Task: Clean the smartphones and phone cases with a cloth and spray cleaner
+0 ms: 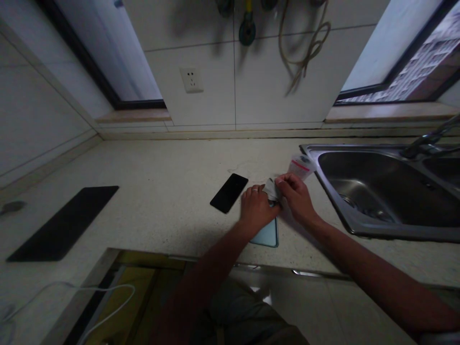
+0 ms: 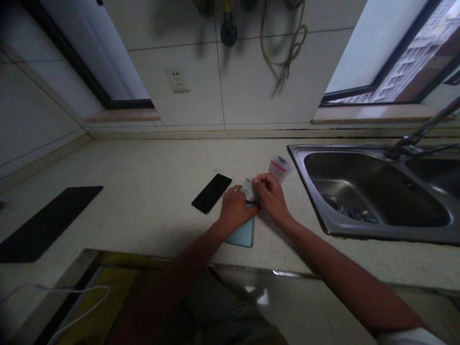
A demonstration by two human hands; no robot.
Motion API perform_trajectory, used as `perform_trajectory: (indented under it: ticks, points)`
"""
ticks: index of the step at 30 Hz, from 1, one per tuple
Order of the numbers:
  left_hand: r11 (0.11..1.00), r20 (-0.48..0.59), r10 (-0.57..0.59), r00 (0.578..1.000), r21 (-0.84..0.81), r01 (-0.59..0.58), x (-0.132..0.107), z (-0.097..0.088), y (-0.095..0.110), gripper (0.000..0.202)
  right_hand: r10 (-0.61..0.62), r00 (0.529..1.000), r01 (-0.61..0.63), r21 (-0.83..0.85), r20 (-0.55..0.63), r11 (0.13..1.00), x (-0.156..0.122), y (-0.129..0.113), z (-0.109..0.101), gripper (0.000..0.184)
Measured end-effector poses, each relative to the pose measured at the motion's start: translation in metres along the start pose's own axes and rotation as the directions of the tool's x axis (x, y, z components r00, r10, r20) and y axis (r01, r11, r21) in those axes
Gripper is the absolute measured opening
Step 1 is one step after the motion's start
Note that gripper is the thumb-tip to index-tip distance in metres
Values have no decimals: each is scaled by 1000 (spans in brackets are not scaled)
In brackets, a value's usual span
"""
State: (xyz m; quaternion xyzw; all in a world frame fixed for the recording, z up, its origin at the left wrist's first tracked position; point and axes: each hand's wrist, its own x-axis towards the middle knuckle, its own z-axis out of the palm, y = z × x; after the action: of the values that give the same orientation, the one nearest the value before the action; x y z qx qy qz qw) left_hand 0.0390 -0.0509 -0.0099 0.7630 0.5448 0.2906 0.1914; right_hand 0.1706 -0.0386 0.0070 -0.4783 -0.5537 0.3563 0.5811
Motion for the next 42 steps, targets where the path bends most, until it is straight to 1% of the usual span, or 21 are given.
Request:
perform_trajectory:
  ticks: [2, 4, 6, 9, 11, 13, 14, 16, 18, 20, 22, 24, 26, 29, 31, 33, 35, 40, 42]
  points:
    - [997, 20, 22, 1000, 74, -24, -2, 1, 1, 44, 5, 1000, -5, -20, 22, 1000, -1, 1, 2, 22]
    - [993, 27, 34, 999, 109, -36, -3, 2, 1, 41, 28, 999, -27, -26, 36, 999, -2, 3, 3, 22]
    - [994, 28, 40, 999, 101, -43, -3, 3, -1, 39, 60, 997, -59, -15, 43, 998, -2, 5, 4, 23]
    - [998, 30, 48, 998, 38, -50, -2, 3, -5, 37, 95, 995, -95, 20, 34, 995, -1, 6, 5, 24]
    - [999, 38, 44, 998, 1, -44, 0, 0, -7, 47, 111, 994, -111, 51, 1, 993, 1, 7, 4, 24]
    - [1000, 29, 25, 999, -2, -25, 3, -5, -9, 63, 141, 989, -137, 98, -38, 986, 4, 8, 2, 24]
    - [1000, 0, 12, 1000, 5, -12, 5, -10, -9, 64, 163, 985, -155, 127, -52, 980, 5, 9, 1, 24]
    - [998, -127, 25, 992, 64, -17, 9, -20, -11, 59, 207, 976, -191, 188, -73, 963, 6, 9, -1, 26]
    - [985, -285, 40, 958, 171, 9, 12, -32, -14, 52, 248, 966, -223, 234, -79, 946, 6, 8, -2, 28]
    - [954, -386, 8, 922, 279, 109, 14, -42, -20, 49, 289, 955, -263, 262, -65, 929, 6, 6, -3, 33]
    - [900, -413, -59, 909, 373, 228, 13, -50, -26, 55, 303, 952, -285, 260, -32, 922, 4, 3, -2, 37]
    - [838, -388, -146, 910, 440, 322, 11, -54, -33, 61, 275, 962, -267, 229, 0, 936, 2, 1, -1, 40]
    - [793, -344, -220, 913, 482, 373, 10, -55, -37, 64, 235, 971, -238, 176, 39, 955, 0, -1, 2, 39]
    - [789, -269, -303, 914, 467, 399, 10, -55, -39, 63, 227, 968, -238, 116, 104, 964, -4, -3, 4, 34]
    - [797, -221, -342, 913, 446, 406, 11, -56, -38, 58, 226, 964, -240, 98, 138, 966, -7, -4, 5, 33]
    - [797, -191, -353, 916, 451, 401, 12, -57, -37, 50, 205, 967, -220, 90, 150, 971, -8, -6, 5, 33]
    - [799, -177, -339, 924, 465, 382, 12, -58, -36, 49, 185, 971, -199, 81, 152, 977, -9, -6, 5, 32]
    - [805, -150, -308, 940, 485, 341, 11, -56, -35, 66, 142, 977, -154, 65, 161, 986, -8, -5, 3, 30]
    - [803, -150, -316, 937, 484, 348, 12, -55, -35, 67, 130, 979, -140, 58, 158, 988, -8, -3, 2, 30]
